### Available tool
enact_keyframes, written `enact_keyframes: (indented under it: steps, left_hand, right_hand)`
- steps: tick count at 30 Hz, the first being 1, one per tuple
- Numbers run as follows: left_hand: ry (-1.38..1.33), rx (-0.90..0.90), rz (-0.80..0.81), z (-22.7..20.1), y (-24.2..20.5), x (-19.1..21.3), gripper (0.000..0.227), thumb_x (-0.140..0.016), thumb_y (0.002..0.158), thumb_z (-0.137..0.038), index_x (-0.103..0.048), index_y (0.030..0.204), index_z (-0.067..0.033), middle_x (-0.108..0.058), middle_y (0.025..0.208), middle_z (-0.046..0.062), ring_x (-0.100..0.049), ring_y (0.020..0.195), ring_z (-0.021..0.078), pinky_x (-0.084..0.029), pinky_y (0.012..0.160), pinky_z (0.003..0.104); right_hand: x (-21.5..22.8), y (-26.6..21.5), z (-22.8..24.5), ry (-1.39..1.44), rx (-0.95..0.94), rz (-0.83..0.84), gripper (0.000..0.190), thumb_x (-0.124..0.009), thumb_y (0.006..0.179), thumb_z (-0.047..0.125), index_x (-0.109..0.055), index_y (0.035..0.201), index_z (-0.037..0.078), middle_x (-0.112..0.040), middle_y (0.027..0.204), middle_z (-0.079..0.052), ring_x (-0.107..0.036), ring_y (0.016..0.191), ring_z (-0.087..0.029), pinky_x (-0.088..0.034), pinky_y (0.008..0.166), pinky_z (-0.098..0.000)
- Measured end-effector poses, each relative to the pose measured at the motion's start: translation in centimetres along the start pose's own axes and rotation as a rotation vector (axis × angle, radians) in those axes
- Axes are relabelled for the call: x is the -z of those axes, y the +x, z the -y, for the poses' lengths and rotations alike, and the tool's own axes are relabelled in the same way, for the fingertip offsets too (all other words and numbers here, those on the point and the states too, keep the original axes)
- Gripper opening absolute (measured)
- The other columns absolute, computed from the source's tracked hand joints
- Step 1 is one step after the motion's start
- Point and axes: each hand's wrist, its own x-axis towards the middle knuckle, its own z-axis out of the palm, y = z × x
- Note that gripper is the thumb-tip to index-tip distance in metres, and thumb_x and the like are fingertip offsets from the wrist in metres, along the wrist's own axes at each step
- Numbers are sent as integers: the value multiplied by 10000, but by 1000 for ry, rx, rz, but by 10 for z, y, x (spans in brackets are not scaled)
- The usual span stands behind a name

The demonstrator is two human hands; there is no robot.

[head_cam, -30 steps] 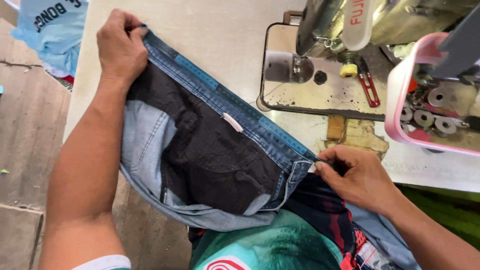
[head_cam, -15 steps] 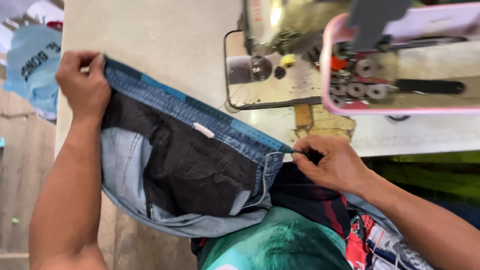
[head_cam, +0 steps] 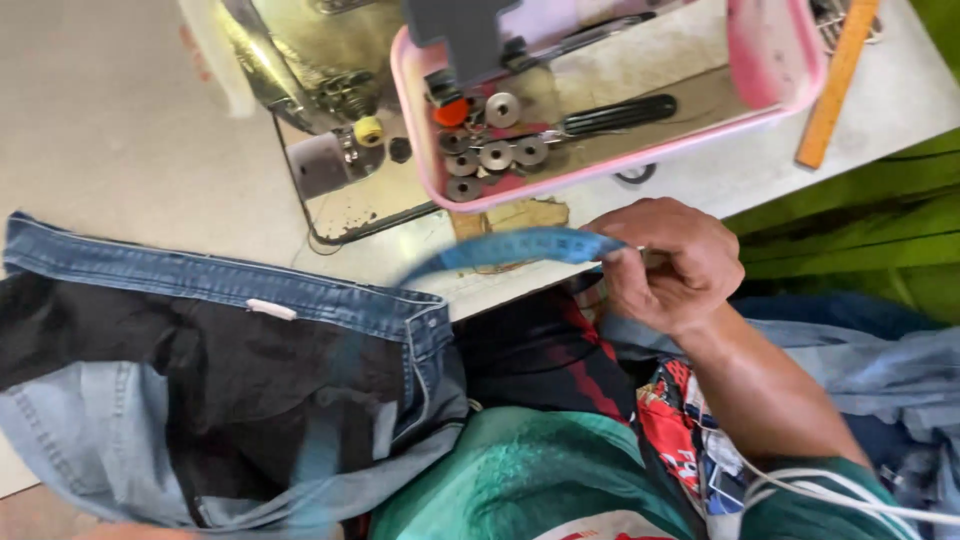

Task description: Measuring, marking, and adjusting the waistband of a pair of jeans using a tape measure, pen, and a small hand tool.

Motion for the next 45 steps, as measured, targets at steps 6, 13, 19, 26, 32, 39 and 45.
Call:
enact_keyframes:
  steps: [6,13,19,26,32,39,45]
  left_hand:
    - [-265,39,7,-84,96,-138,421,-405,1054,-409,-658,1131,-82,-701,1262,144,-674,1208,296,-513,1008,433]
    - [-675,113,-107,-67,147,-191,421,-431,1010,-492,-436,764,-150,-325,730,-50,-312,691,95,-254,634,271]
    - [-186,-192,-454,-85,149,-189,45,-593,913,-22,-553,898,-5,-624,963,154,-656,883,297,-530,824,353]
    - [-28,-341,-420,-90,137,-186,353,-591,967,-305,-471,799,-19,-531,915,148,-531,718,253,-469,652,319]
    - [-610,281,-264,-58,144,-197,290,-587,966,-384,-572,822,-132,-477,720,-56,-411,668,70,-345,604,246]
    - [-1002,133,-352,-14,150,-226,133,-685,972,-165,-682,912,-45,-686,727,93,-703,639,136,-550,563,242]
    - [-914,195,-411,-8,154,-224,63,-685,936,-99,-683,916,-38,-591,705,34,-567,589,30,-452,477,198]
  right_hand:
    - [-19,-3,23,45,224,-6,159,-520,1031,170,-586,1012,27,-681,845,-172,-687,655,-301,-603,630,-425]
    - [-19,16,53,-95,489,352,232,-495,1046,226,-575,1088,12,-705,1016,-200,-719,815,-335,-632,791,-481]
    - [-10,24,55,-168,506,458,89,-630,986,39,-608,1050,-19,-715,1013,-216,-709,817,-311,-620,793,-467]
    - [-15,34,49,-185,525,458,134,-590,1009,95,-634,1067,-18,-723,1032,-210,-720,849,-312,-604,809,-465]
    - [-30,41,46,-202,666,491,57,-593,994,15,-619,1032,-18,-726,979,-223,-696,808,-323,-567,748,-448]
    - [-33,37,24,-72,637,520,178,-611,968,35,-712,1087,-51,-709,1051,-249,-671,775,-347,-562,778,-496]
    - [-40,28,13,45,570,483,149,-625,940,18,-699,1038,-66,-713,1016,-251,-682,738,-352,-564,774,-529]
